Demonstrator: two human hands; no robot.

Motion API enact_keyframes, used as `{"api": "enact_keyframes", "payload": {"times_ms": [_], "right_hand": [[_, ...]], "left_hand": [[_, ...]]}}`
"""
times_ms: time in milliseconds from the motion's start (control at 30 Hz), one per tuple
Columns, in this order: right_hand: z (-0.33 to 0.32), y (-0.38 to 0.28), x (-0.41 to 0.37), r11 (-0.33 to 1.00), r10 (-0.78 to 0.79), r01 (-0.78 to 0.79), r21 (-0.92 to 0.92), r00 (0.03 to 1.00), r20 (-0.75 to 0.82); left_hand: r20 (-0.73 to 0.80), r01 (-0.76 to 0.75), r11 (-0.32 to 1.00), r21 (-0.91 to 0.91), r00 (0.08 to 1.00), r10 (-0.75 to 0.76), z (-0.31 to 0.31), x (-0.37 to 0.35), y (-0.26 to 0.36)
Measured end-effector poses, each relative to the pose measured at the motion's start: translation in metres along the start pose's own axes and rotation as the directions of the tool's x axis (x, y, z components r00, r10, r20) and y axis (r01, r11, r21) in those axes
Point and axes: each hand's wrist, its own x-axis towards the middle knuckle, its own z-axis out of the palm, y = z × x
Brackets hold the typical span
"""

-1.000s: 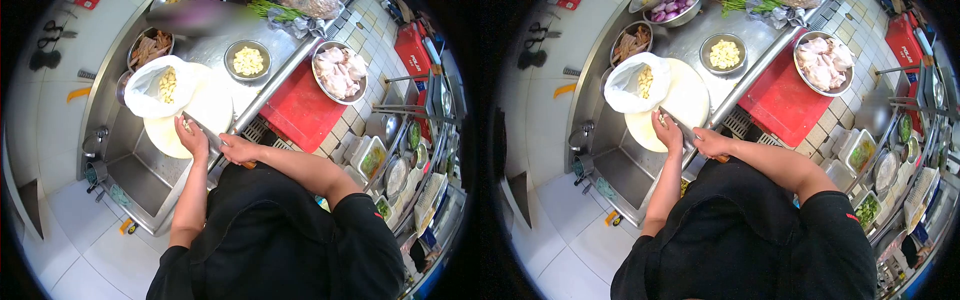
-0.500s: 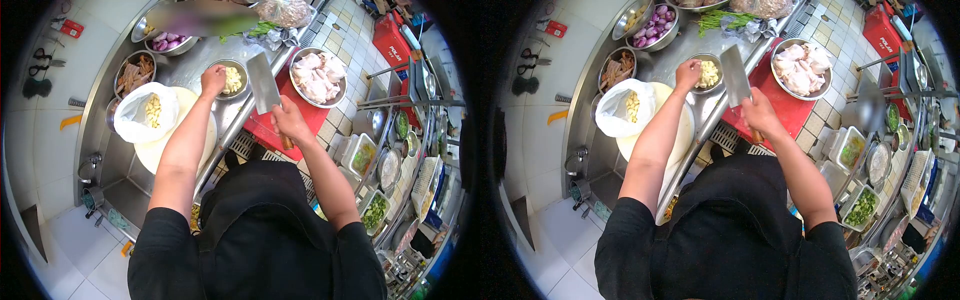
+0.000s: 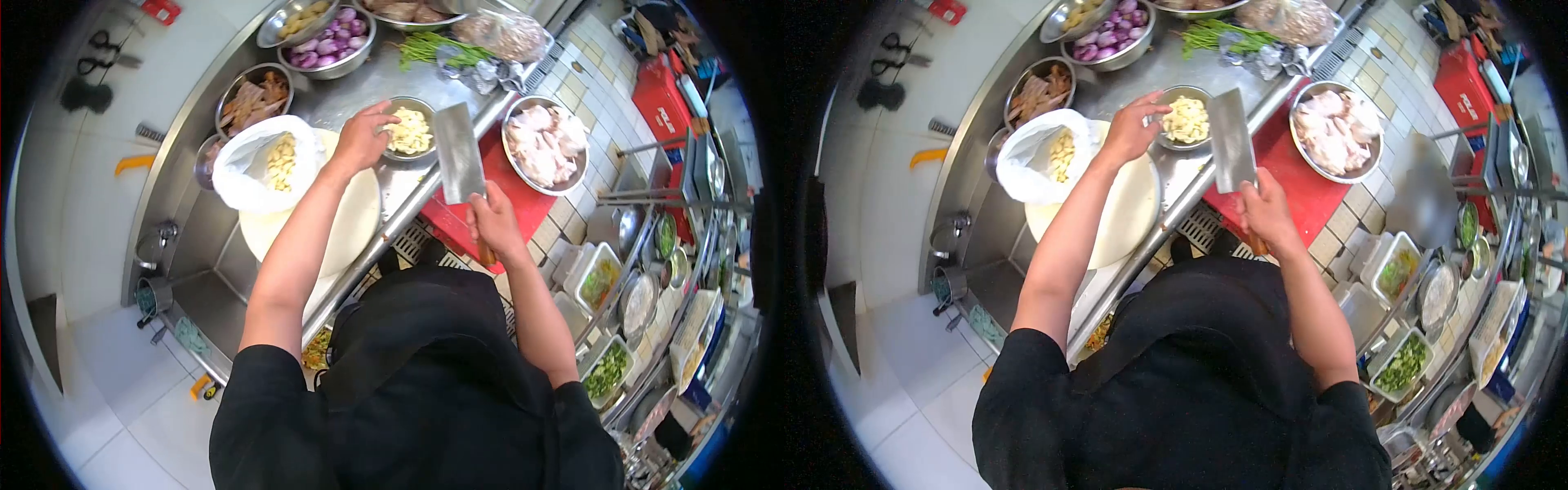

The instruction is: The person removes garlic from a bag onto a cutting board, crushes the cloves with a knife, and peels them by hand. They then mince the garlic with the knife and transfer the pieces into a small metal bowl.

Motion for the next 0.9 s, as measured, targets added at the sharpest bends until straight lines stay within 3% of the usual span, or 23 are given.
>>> {"api": "enact_keyframes", "payload": {"times_ms": [100, 133, 167, 200, 233, 300, 367, 467, 500, 633, 733, 833, 900], "right_hand": [[-0.011, 0.01, -0.015, 0.998, -0.047, 0.045, -0.04, 0.998, -0.033], [-0.017, 0.013, -0.022, 0.997, -0.058, 0.056, -0.048, 0.997, -0.051], [-0.022, 0.016, -0.03, 0.996, -0.071, 0.067, -0.057, 0.995, -0.07], [-0.026, 0.019, -0.038, 0.997, -0.063, 0.057, -0.056, 0.993, -0.1], [-0.029, 0.022, -0.046, 0.997, -0.056, 0.05, -0.056, 0.99, -0.129], [-0.032, 0.03, -0.057, 0.999, -0.043, 0.037, -0.036, 0.982, -0.182], [-0.033, 0.039, -0.067, 0.999, -0.039, 0.032, -0.041, 0.981, -0.191], [-0.022, 0.051, -0.075, 0.999, -0.04, 0.034, -0.035, 0.98, -0.194], [-0.016, 0.054, -0.079, 0.999, -0.04, 0.034, -0.031, 0.98, -0.194], [0.014, 0.058, -0.095, 0.996, -0.077, 0.068, -0.064, 0.987, -0.145], [0.028, 0.06, -0.106, 0.996, -0.071, 0.066, -0.056, 0.993, -0.096], [0.034, 0.058, -0.116, 0.994, -0.072, 0.064, -0.087, 0.993, -0.09], [0.036, 0.057, -0.121, 0.992, -0.088, 0.078, -0.104, 0.991, -0.096]], "left_hand": [[-0.116, 0.269, 0.92, -0.285, 0.943, -0.312, -0.058, -0.028, 0.02], [-0.277, 0.221, 0.921, -0.319, 0.908, -0.314, -0.068, -0.043, 0.004], [-0.363, 0.262, 0.879, -0.397, 0.835, -0.413, -0.08, -0.054, -0.016], [-0.423, 0.322, 0.887, -0.332, 0.789, -0.445, -0.097, -0.068, -0.039], [-0.342, 0.427, 0.819, -0.383, 0.758, -0.555, -0.111, -0.082, -0.069], [-0.206, 0.501, 0.842, -0.199, 0.819, -0.536, -0.106, -0.109, -0.146], [-0.048, 0.536, 0.843, 0.039, 0.844, -0.534, -0.109, -0.113, -0.143], [-0.017, 0.362, 0.879, 0.31, 0.927, -0.375, -0.09, -0.127, -0.117], [-0.008, 0.39, 0.86, 0.33, 0.912, -0.41, -0.077, -0.137, -0.125], [-0.216, 0.405, 0.775, 0.484, 0.914, -0.343, -0.055, -0.165, -0.101], [-0.02, 0.528, 0.738, 0.42, 0.818, -0.574, -0.076, -0.149, -0.077], [0.071, 0.481, 0.839, 0.253, 0.856, -0.512, -0.087, -0.142, -0.125], [0.092, 0.435, 0.853, 0.287, 0.874, -0.476, -0.104, -0.133, -0.141]]}}
